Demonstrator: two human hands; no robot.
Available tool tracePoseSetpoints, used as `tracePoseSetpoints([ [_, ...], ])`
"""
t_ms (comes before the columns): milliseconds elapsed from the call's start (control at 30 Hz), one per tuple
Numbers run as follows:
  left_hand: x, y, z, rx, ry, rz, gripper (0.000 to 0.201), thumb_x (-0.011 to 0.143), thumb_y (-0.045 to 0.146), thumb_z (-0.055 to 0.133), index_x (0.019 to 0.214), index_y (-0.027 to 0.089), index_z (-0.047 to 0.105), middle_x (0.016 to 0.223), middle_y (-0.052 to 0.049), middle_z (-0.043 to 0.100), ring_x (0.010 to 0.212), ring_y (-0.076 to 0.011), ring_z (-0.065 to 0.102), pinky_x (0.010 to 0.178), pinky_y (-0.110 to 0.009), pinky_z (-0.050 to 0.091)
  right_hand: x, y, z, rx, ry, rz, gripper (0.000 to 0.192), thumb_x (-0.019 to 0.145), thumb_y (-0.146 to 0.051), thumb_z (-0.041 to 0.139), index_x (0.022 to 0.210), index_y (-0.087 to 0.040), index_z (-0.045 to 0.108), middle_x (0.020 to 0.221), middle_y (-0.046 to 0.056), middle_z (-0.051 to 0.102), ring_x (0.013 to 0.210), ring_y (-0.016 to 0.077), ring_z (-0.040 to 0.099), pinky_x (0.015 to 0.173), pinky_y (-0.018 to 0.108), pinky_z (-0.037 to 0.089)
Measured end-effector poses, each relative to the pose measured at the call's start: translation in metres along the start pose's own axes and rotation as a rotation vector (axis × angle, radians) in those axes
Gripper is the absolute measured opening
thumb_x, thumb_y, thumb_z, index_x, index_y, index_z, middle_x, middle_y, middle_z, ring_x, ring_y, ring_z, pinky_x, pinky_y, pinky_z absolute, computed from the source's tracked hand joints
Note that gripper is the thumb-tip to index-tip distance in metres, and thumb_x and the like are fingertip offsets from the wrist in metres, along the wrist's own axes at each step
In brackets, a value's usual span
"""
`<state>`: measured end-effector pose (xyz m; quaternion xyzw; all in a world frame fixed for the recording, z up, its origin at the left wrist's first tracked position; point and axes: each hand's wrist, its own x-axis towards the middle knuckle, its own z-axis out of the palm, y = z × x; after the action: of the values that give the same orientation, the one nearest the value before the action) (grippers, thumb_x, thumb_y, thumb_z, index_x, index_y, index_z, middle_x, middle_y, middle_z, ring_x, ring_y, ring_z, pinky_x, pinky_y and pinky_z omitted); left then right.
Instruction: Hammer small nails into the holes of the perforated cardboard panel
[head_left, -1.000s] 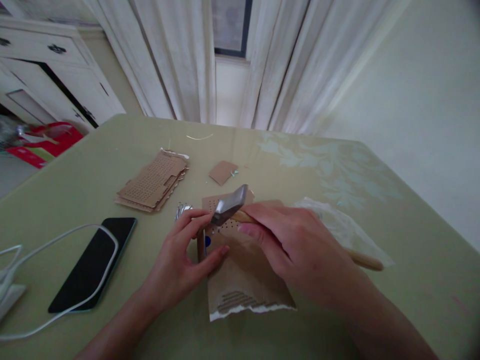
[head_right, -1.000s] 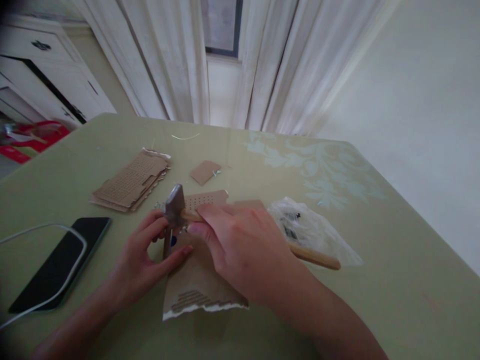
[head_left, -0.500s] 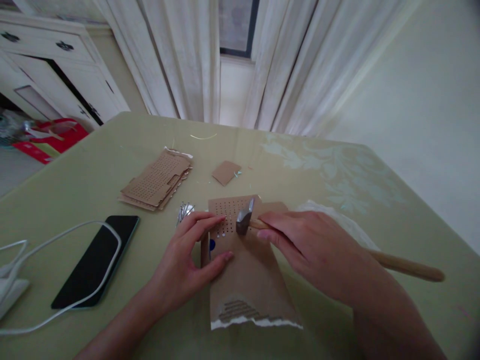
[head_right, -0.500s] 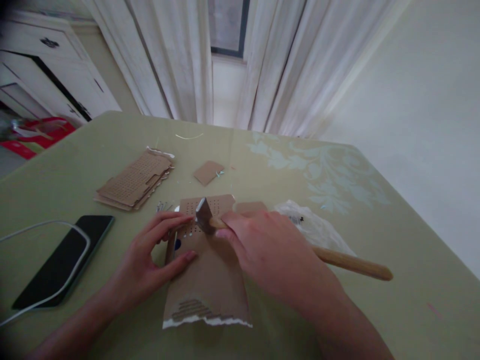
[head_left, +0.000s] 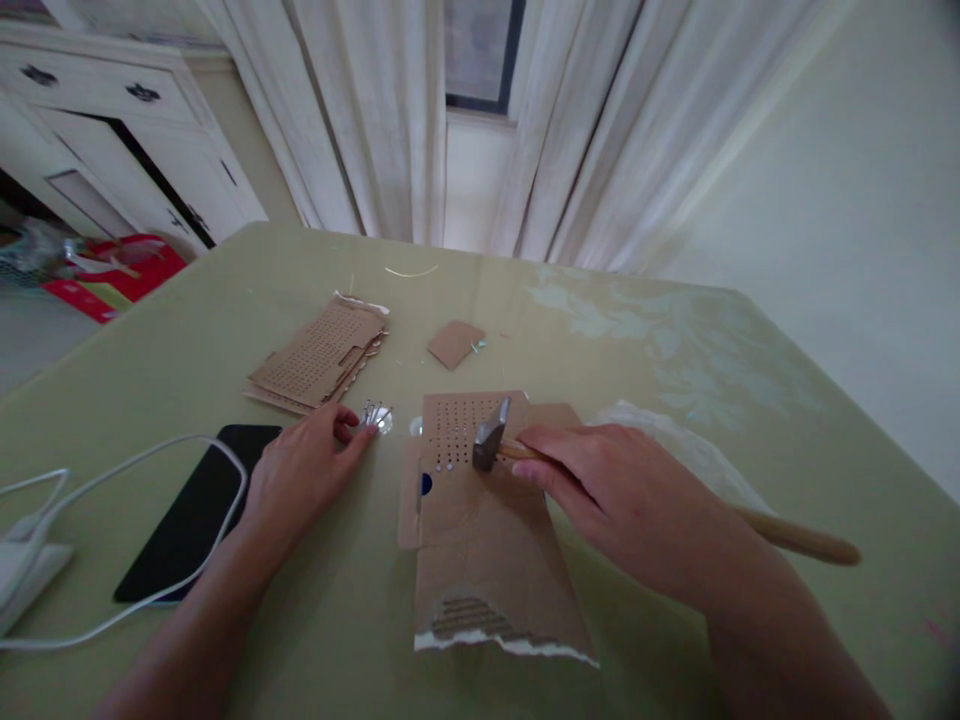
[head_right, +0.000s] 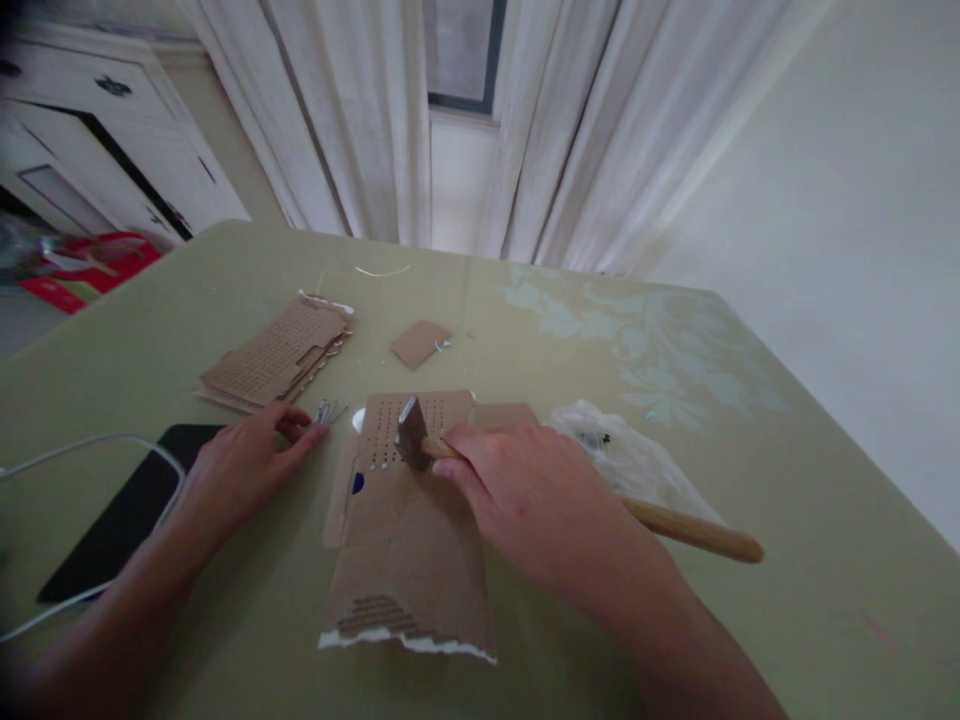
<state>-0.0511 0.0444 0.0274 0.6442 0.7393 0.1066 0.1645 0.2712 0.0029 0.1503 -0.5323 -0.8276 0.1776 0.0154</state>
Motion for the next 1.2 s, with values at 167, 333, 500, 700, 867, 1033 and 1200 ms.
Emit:
tracePoseSetpoints([
  [167, 0.000, 0.004, 0.007, 0.004, 0.004, 0.003, 0.028, 0.102, 0.049, 0.057, 0.103, 0.024, 0.069, 0.101, -0.012, 0.083, 0.096, -0.0373, 0.076, 0.078, -0.043, 0.047, 0.000, 0.000, 0.000, 0.005, 0.016, -0.011, 0.031, 0.116, -0.029, 0.057, 0.091, -0.022, 0.075, 0.085, 0.003, 0.079, 0.073, 0.0213, 0.065, 0.070, 0.037, 0.032],
  [333, 0.001, 0.003, 0.008, -0.005, 0.022, -0.010, 0.024, 0.099, 0.045, 0.058, 0.097, 0.024, 0.070, 0.100, -0.012, 0.083, 0.095, -0.0390, 0.076, 0.077, -0.043, 0.047, 0.000, 0.002, 0.002, 0.005, 0.028, -0.008, 0.032, 0.116, -0.030, 0.058, 0.090, -0.023, 0.074, 0.084, 0.002, 0.078, 0.073, 0.0214, 0.065, 0.071, 0.037, 0.032],
  [500, 0.000, 0.007, 0.004, -0.045, 0.066, -0.031, 0.025, 0.099, 0.046, 0.057, 0.095, 0.024, 0.069, 0.095, -0.011, 0.079, 0.090, -0.0360, 0.075, 0.075, -0.041, 0.045, 0.000, 0.002, 0.002, -0.007, 0.029, -0.020, 0.033, 0.117, -0.031, 0.057, 0.088, -0.023, 0.072, 0.085, 0.003, 0.078, 0.076, 0.0223, 0.068, 0.071, 0.038, 0.035],
  [700, -0.019, 0.038, -0.010, -0.595, 0.121, 0.133, 0.033, 0.094, 0.056, 0.066, 0.099, 0.023, 0.070, 0.077, -0.001, 0.069, 0.067, -0.0212, 0.063, 0.062, -0.032, 0.047, 0.002, 0.001, -0.001, 0.006, 0.027, -0.039, 0.033, 0.118, -0.029, 0.056, 0.091, -0.023, 0.074, 0.093, 0.004, 0.081, 0.082, 0.0229, 0.073, 0.075, 0.037, 0.043],
  [867, -0.041, 0.073, -0.009, -0.762, 0.053, 0.349, 0.021, 0.101, 0.044, 0.070, 0.100, 0.023, 0.072, 0.084, 0.000, 0.073, 0.072, -0.0163, 0.065, 0.061, -0.027, 0.048, 0.003, 0.000, -0.002, -0.012, 0.017, -0.046, 0.032, 0.118, -0.025, 0.053, 0.098, -0.020, 0.079, 0.100, 0.008, 0.084, 0.091, 0.0250, 0.076, 0.083, 0.036, 0.048],
  [1033, -0.045, 0.069, 0.011, -0.718, 0.124, 0.445, 0.015, 0.101, 0.037, 0.074, 0.109, 0.023, 0.077, 0.079, 0.003, 0.071, 0.067, -0.0129, 0.059, 0.059, -0.023, 0.047, 0.001, 0.002, 0.000, -0.040, 0.024, -0.062, 0.030, 0.117, -0.032, 0.057, 0.104, -0.021, 0.081, 0.101, 0.010, 0.085, 0.096, 0.0260, 0.078, 0.089, 0.034, 0.051],
  [1200, -0.042, 0.057, 0.015, -0.711, 0.144, 0.525, 0.007, 0.097, 0.029, 0.081, 0.101, 0.024, 0.079, 0.075, 0.005, 0.070, 0.065, -0.0108, 0.057, 0.059, -0.021, 0.046, 0.002, 0.003, 0.002, -0.053, 0.022, -0.067, 0.033, 0.118, -0.035, 0.056, 0.102, -0.022, 0.080, 0.097, 0.009, 0.084, 0.095, 0.0268, 0.078, 0.088, 0.036, 0.051],
])
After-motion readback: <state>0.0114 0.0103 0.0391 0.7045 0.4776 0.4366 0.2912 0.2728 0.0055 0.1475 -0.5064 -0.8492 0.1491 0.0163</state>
